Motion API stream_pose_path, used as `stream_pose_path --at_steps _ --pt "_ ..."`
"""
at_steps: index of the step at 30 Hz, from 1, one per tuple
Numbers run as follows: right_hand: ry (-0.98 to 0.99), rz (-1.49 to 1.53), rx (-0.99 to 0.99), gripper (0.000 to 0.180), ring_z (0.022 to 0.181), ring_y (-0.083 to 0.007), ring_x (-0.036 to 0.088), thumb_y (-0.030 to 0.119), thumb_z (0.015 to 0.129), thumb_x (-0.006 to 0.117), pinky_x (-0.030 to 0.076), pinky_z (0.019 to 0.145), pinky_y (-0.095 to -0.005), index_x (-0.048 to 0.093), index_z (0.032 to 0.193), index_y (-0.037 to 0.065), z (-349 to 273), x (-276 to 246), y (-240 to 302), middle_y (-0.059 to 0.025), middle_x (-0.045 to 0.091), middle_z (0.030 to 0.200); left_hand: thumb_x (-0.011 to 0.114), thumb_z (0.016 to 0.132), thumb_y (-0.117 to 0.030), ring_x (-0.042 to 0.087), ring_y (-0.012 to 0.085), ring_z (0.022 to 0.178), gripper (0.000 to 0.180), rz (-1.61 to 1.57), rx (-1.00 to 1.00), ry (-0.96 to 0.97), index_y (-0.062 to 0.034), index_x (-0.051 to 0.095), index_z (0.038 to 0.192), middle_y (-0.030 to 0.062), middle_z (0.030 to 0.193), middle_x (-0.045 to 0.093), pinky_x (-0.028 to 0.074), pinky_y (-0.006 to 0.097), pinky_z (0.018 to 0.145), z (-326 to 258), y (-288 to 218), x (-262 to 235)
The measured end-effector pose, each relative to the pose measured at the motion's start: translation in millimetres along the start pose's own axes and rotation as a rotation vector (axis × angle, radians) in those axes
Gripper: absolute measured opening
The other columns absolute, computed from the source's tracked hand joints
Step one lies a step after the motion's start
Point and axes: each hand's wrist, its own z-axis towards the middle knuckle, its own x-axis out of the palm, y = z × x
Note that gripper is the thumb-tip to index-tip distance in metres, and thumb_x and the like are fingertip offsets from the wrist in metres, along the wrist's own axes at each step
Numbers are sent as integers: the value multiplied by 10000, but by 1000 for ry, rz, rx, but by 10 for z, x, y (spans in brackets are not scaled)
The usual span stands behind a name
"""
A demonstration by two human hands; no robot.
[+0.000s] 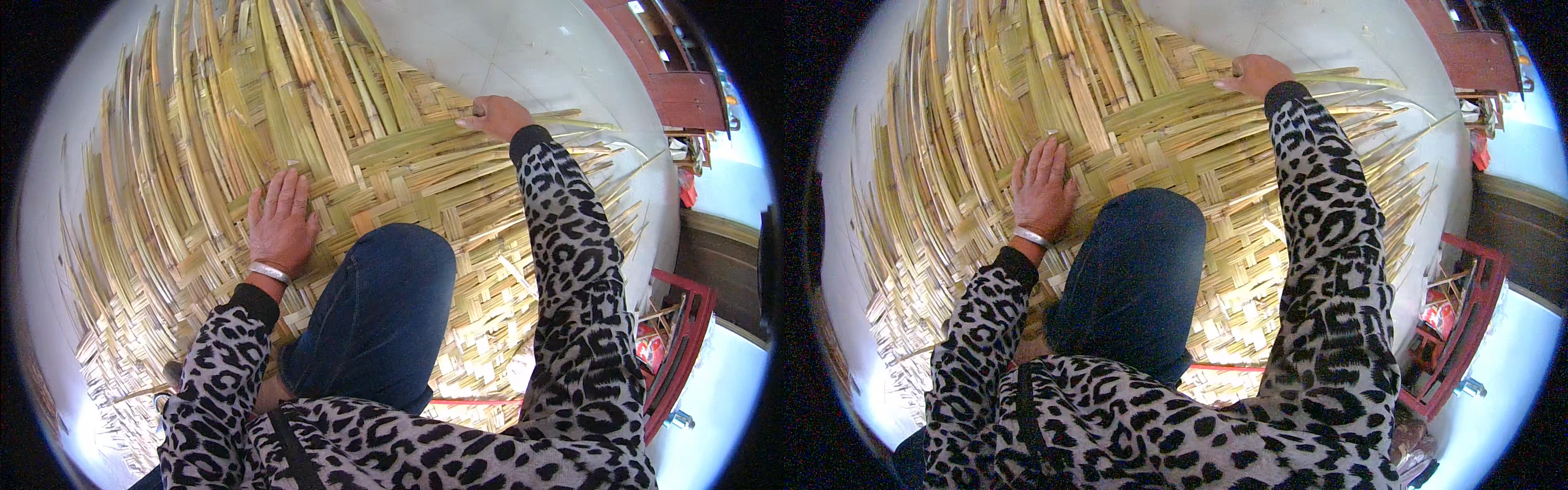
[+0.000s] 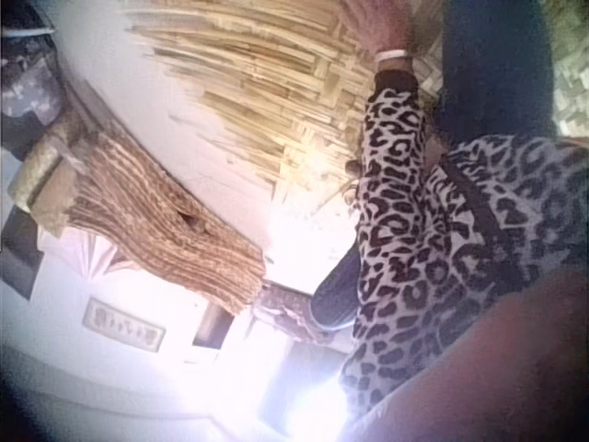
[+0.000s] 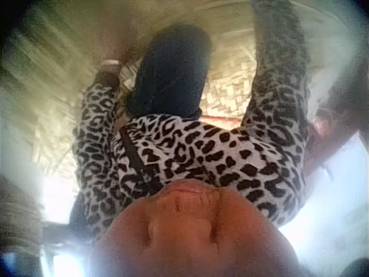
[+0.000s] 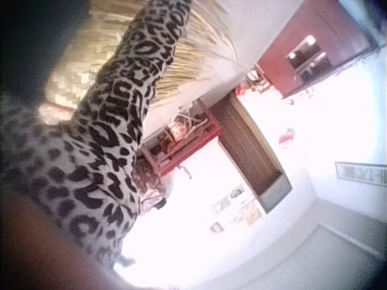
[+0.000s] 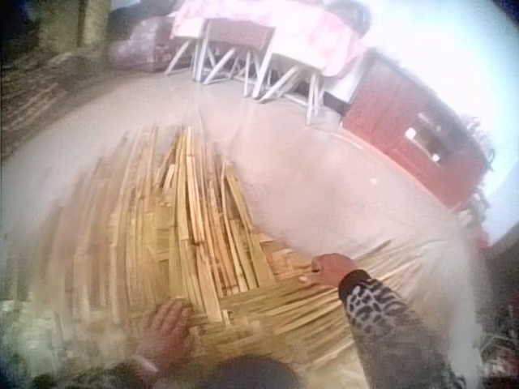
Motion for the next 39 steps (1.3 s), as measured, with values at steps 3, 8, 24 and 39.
stream_pose_path --at_steps 3,8,24,39 --pt "-41 -5 -13 638 1001 -315 619 648 825 567 491 852 -462 646 1098 76 -20 1 -48 -153 664 1044 592 857 -346 284 204 1414 627 7 -7 17 -118 424 1417 44 1513 352 182 490 1144 9 0 6" --pt "-163 -117 47 491 987 -309 609 538 881 558 491 837 -451 642 1033 79 -123 14 37 -157 641 1020 579 863 -349 292 202 1410 615 -5 -3 -1 -121 427 1414 41 1513 354 179 491 1145 1 5 9" --pt "-127 330 -356 406 772 -382 610 444 851 577 461 675 -494 636 845 42 -553 504 1738 -198 635 818 527 896 -354 287 200 1407 559 5 17 -37 -105 446 1390 54 1501 365 193 487 1138 -29 1 -4" --pt "45 418 -208 435 752 -403 623 419 800 562 495 701 -507 677 802 -1 -559 442 1810 -209 657 801 634 864 -225 238 300 1426 567 -30 184 28 -81 444 1378 115 1532 288 222 466 1149 -385 231 -484"
